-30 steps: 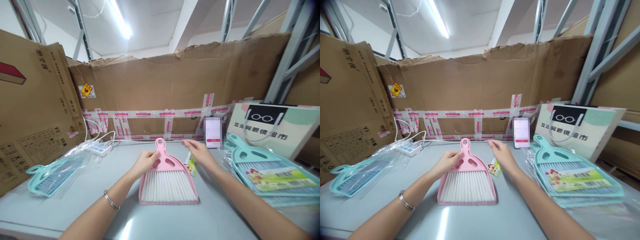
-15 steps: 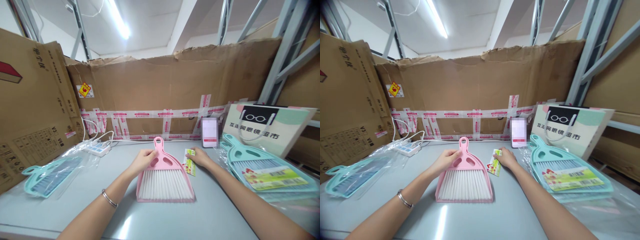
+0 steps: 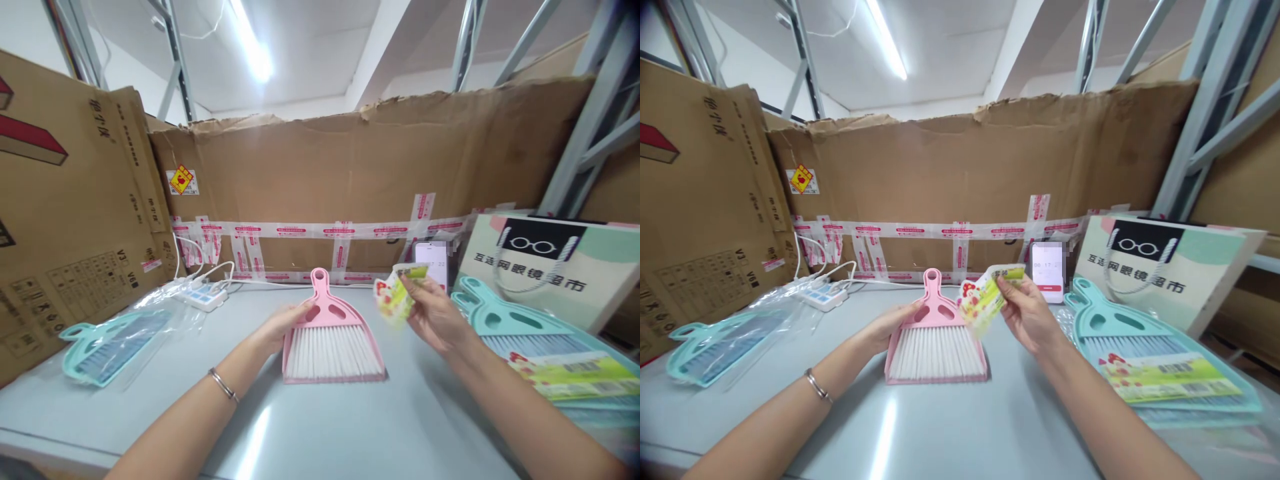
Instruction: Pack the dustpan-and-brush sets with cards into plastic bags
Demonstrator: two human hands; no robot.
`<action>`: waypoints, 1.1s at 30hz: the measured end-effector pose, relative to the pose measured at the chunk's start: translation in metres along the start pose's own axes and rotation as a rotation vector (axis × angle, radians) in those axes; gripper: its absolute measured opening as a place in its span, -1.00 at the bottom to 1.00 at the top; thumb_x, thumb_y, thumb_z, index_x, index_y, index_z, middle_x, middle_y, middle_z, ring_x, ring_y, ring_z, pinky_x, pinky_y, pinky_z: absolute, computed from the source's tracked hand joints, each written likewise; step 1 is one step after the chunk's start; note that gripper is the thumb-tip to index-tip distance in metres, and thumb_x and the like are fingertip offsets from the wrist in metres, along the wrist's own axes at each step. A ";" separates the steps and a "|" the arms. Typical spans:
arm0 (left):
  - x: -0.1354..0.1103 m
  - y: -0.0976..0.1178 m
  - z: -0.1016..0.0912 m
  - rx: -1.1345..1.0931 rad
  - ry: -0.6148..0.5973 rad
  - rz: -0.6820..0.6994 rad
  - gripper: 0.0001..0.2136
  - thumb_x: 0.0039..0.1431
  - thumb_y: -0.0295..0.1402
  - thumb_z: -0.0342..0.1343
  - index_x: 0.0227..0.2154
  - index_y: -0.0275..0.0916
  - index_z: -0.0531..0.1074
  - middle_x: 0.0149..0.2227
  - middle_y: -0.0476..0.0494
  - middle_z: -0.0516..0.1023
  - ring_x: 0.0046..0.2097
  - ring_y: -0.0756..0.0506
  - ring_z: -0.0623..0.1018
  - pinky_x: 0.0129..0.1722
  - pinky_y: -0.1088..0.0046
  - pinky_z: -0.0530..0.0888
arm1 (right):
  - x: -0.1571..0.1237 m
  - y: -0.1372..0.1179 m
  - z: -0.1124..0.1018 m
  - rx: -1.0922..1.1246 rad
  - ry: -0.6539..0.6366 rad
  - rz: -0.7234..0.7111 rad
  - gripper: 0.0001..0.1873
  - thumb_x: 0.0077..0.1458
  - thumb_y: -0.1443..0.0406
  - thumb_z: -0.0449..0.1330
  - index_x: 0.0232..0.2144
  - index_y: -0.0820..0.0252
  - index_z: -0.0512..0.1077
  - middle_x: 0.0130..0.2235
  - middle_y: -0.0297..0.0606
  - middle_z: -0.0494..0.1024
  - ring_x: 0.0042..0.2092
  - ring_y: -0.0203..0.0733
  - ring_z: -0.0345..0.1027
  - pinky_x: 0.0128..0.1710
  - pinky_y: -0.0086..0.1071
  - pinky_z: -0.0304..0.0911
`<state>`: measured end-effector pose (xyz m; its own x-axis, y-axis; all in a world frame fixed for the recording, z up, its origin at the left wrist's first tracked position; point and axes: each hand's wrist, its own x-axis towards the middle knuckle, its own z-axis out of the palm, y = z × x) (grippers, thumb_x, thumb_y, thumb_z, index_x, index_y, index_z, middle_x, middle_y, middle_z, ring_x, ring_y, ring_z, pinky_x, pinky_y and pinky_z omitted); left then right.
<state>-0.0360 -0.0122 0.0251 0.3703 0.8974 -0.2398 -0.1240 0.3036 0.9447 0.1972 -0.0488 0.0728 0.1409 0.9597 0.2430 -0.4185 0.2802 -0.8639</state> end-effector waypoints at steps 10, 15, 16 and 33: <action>-0.005 0.004 0.016 0.013 0.123 0.228 -0.55 -0.07 0.00 0.14 -0.21 -0.23 0.41 -0.11 -0.16 0.50 -0.10 -0.12 0.46 -0.13 0.40 0.34 | -0.024 0.046 0.022 -0.261 -0.278 0.137 -0.52 -0.32 0.00 0.32 -0.53 0.15 0.19 -0.56 -0.46 0.36 -0.56 -0.40 0.24 -0.54 -0.45 0.23; -0.003 0.002 0.019 -0.086 0.104 0.220 -0.58 -0.10 -0.02 0.17 -0.27 -0.25 0.41 -0.22 -0.14 0.53 -0.24 -0.08 0.51 -0.20 0.39 0.39 | -0.025 0.061 0.023 -0.312 -0.192 0.093 -0.45 -0.37 -0.06 0.30 -0.56 0.15 0.12 -0.54 -0.48 0.29 -0.61 -0.44 0.16 -0.70 -0.53 0.07; -0.003 0.003 0.019 -0.106 0.096 0.222 -0.58 -0.09 -0.02 0.17 -0.27 -0.24 0.40 -0.24 -0.14 0.54 -0.26 -0.08 0.51 -0.21 0.38 0.40 | -0.025 0.064 0.022 -0.324 -0.183 0.083 -0.45 -0.36 -0.07 0.30 -0.55 0.15 0.12 -0.54 -0.48 0.29 -0.61 -0.44 0.15 -0.72 -0.53 0.06; -0.008 0.003 0.024 0.085 0.169 0.442 -0.37 -0.32 -0.40 0.34 -0.06 -0.25 0.29 -0.09 -0.22 0.48 -0.08 -0.20 0.48 -0.05 0.27 0.38 | -0.018 0.071 0.010 -0.396 0.053 -0.096 -0.53 -0.21 -0.02 0.24 -0.45 0.10 0.12 -0.48 -0.43 0.28 -0.52 -0.33 0.21 -0.61 -0.43 0.14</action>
<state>-0.0171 -0.0259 0.0353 0.1433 0.9762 0.1629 -0.1570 -0.1401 0.9776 0.1561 -0.0462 0.0111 0.2126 0.9242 0.3172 -0.0253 0.3297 -0.9437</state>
